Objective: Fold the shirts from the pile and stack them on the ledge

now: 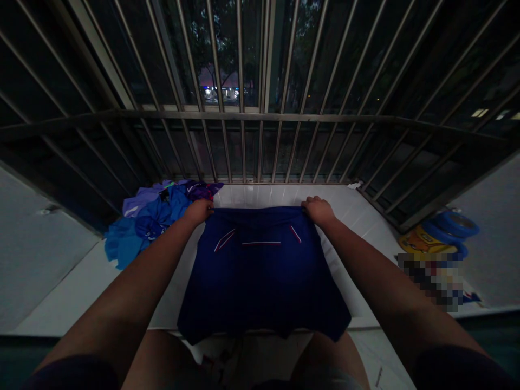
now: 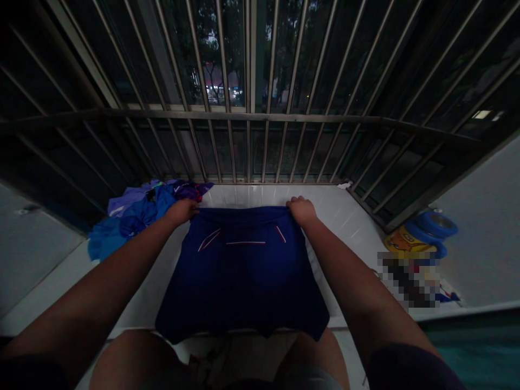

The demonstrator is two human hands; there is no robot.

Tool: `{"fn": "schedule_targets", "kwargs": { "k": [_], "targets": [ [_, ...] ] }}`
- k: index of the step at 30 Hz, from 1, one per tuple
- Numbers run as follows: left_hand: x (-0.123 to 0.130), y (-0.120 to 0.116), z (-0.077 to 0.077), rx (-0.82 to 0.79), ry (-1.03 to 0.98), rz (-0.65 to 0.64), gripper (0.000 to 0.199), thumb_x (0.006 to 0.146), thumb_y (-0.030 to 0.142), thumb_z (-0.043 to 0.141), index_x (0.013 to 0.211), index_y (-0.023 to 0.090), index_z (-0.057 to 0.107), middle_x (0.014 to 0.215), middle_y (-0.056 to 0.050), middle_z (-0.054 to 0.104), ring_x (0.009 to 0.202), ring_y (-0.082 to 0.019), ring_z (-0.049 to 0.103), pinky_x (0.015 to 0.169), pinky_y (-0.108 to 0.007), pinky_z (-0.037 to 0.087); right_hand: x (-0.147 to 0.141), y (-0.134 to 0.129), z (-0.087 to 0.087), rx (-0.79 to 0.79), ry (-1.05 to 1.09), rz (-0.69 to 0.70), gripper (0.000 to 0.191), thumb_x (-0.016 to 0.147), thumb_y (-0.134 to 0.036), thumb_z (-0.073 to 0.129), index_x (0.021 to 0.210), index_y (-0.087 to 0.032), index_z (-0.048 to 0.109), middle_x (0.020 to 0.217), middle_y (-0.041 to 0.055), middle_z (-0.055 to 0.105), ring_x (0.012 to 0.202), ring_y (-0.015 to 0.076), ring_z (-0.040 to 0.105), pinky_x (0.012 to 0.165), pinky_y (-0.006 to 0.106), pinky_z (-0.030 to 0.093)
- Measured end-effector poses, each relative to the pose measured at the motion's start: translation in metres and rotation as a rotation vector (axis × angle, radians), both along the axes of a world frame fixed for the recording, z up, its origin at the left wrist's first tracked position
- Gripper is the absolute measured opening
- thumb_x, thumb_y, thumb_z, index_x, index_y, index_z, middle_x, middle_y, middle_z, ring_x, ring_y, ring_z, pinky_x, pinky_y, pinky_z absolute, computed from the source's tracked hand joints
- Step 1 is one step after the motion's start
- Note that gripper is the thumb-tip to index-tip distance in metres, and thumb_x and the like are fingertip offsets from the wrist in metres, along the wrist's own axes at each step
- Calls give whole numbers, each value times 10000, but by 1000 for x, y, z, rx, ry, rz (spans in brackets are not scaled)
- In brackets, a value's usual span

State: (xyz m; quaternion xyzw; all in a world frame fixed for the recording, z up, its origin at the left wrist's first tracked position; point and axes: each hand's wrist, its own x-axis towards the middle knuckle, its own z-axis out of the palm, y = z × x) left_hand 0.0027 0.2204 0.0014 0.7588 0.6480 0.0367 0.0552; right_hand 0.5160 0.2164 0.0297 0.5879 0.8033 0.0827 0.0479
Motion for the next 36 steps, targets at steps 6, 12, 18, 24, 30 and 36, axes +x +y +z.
{"fn": "schedule_targets", "kwargs": {
  "k": [6,12,18,24,30,36],
  "targets": [
    [10,-28,25,209,-41,69,265,991,283,607,1191,206,763,1270,-137,727,1149,-291,715,986,-362,559,-3,-22,33,194,-14,-37,319,1118,-263,461,1262,-185,735,1291,204,698,1217,362,571,923,433,443],
    [0,-138,-41,197,-148,-1,285,1023,249,518,1214,241,730,1295,-100,681,1051,-259,743,894,-350,600,19,-119,-27,164,-38,87,298,1099,-198,500,1281,-237,732,1256,148,730,1137,324,598,924,423,397],
    [-6,-209,-111,81,-216,-67,320,1049,213,464,1163,257,760,1236,-86,704,1024,-233,757,925,-341,610,32,-180,-98,-10,14,119,331,1059,-152,540,1301,-259,739,1296,124,726,1178,312,630,972,421,435],
    [-6,-209,-104,127,-168,-130,377,954,104,495,1113,240,810,1148,-111,745,1059,-278,746,999,-420,611,33,-186,-96,-105,49,73,427,1010,-96,510,1356,-238,716,1326,132,719,1177,293,660,968,398,487],
    [23,-182,-86,312,-202,-149,344,1034,250,500,1201,228,799,1351,-136,757,1255,-316,719,1144,-503,578,20,-168,-76,-65,174,63,326,1035,-211,537,1269,-234,763,1297,117,753,1192,300,688,1019,433,518],
    [81,-149,-104,188,-139,-148,553,1123,422,423,1602,194,578,1747,-153,481,1627,-339,442,1322,-609,383,-27,-141,-106,-41,265,92,617,1148,-481,400,1696,-204,457,1775,138,424,1652,320,357,1343,540,278]
  ]
}}
